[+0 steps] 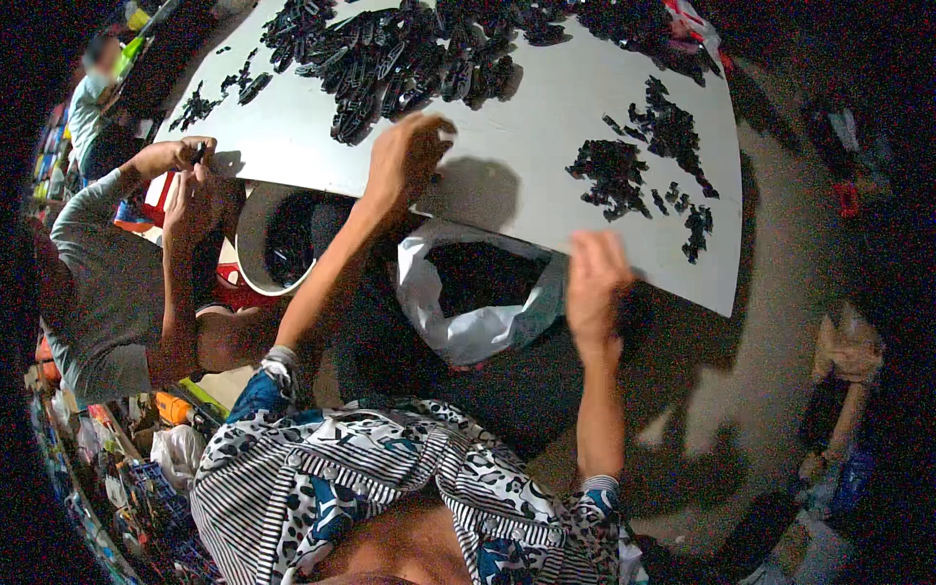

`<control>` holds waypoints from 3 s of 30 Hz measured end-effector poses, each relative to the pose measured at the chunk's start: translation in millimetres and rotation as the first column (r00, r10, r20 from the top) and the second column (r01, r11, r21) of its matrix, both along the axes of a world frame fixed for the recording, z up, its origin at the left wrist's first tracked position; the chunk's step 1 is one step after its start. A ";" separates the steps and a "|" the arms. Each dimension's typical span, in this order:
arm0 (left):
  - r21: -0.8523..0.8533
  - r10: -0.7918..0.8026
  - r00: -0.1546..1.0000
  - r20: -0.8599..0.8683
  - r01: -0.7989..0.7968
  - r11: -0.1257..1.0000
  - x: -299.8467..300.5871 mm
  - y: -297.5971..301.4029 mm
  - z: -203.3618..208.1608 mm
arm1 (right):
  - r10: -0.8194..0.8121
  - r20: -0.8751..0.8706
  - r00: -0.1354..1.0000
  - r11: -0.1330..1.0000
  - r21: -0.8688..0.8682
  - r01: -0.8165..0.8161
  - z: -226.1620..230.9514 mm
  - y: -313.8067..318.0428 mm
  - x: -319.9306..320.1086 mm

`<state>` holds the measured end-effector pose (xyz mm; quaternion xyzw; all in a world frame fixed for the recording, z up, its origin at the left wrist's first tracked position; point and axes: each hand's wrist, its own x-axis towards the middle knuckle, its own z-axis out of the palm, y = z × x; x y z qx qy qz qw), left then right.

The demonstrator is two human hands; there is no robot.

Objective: The person assembles plastic parts by hand, picking small components from the table and attaching them onto plastic pieces.

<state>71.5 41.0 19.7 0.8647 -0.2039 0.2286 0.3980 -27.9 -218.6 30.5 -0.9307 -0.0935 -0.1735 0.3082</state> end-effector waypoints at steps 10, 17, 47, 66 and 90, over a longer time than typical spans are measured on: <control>0.466 0.405 0.912 0.062 -0.385 0.796 104.4 -30.4 -14.2 | -0.096 0.058 0.994 0.988 -0.120 0.102 -12.6 -30.9 40.8; 0.437 0.347 0.918 0.190 -0.396 0.808 97.7 -20.0 -30.6 | -0.122 -0.008 0.993 0.977 -0.176 0.119 -11.0 -40.7 42.0; -0.915 -0.942 0.165 -0.294 -0.333 0.227 -83.6 -60.3 -26.0 | 0.252 -0.406 0.878 0.504 0.830 0.239 -5.3 -12.9 -16.1; -0.934 -0.917 0.259 -0.303 -0.274 0.231 -92.5 -71.4 -16.2 | 0.260 -0.203 0.944 0.614 0.789 0.001 -3.3 29.5 -23.6; -0.849 -0.795 0.339 -0.503 -0.022 0.528 -91.8 -64.3 -16.8 | 0.223 -0.236 0.946 0.733 0.680 -0.003 -13.3 23.6 -20.5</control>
